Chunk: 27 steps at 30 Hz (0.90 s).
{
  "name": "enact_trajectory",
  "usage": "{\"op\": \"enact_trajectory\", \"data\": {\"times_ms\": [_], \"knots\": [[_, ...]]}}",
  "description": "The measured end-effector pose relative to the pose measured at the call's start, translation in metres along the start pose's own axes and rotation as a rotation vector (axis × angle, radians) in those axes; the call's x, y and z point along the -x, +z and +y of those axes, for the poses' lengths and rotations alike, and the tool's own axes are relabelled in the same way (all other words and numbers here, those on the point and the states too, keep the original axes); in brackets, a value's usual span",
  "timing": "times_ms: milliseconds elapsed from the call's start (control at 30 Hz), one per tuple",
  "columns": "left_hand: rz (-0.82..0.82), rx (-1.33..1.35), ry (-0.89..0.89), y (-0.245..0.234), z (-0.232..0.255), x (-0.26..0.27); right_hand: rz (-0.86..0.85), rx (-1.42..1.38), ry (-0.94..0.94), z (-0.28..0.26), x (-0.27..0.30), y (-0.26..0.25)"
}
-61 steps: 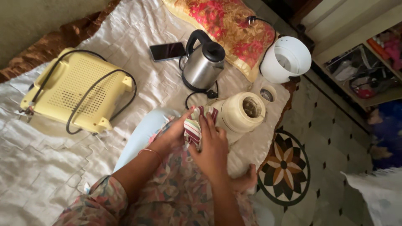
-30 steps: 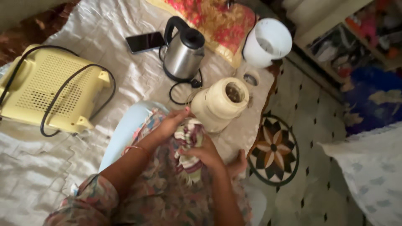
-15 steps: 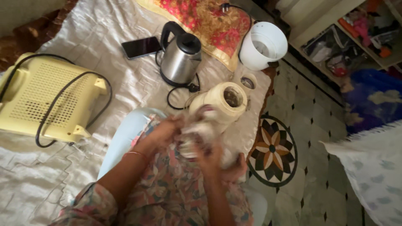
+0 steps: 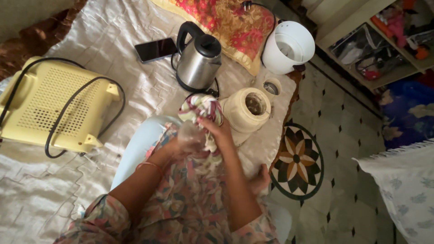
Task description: The person wipes the exterior of a yellow appliance and a white cylindrical container using a striped cloth. They then handle a white cord and a clear plastic lid, wiping them with the cloth before placing them on the bed.
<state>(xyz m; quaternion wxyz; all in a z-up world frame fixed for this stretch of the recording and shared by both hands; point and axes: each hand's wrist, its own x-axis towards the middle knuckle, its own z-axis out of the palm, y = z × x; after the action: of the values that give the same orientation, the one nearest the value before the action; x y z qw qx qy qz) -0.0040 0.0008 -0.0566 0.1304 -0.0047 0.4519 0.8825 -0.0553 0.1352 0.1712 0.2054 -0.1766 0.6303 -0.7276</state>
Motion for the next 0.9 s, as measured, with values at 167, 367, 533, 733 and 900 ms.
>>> {"op": "enact_trajectory", "data": {"times_ms": [167, 367, 533, 733, 900], "knots": [[0.275, 0.099, 0.06, 0.022, 0.028, -0.022, 0.49, 0.016, -0.204, 0.038, 0.048, 0.061], [0.188, 0.653, 0.271, 0.031, 0.043, -0.017, 0.331, 0.831, -0.942, -0.014, 0.081, 0.086], [0.037, 0.916, 0.39, 0.041, 0.051, 0.0, 0.166, 1.019, -0.676, -0.065, 0.052, 0.081], [0.172, 0.128, -0.108, 0.057, 0.06, 0.025, -0.136, 0.603, -0.075, -0.083, 0.012, 0.043], [0.089, -0.143, -0.325, 0.067, 0.066, 0.039, -0.381, 0.119, 0.14, -0.043, 0.0, 0.004]]}}
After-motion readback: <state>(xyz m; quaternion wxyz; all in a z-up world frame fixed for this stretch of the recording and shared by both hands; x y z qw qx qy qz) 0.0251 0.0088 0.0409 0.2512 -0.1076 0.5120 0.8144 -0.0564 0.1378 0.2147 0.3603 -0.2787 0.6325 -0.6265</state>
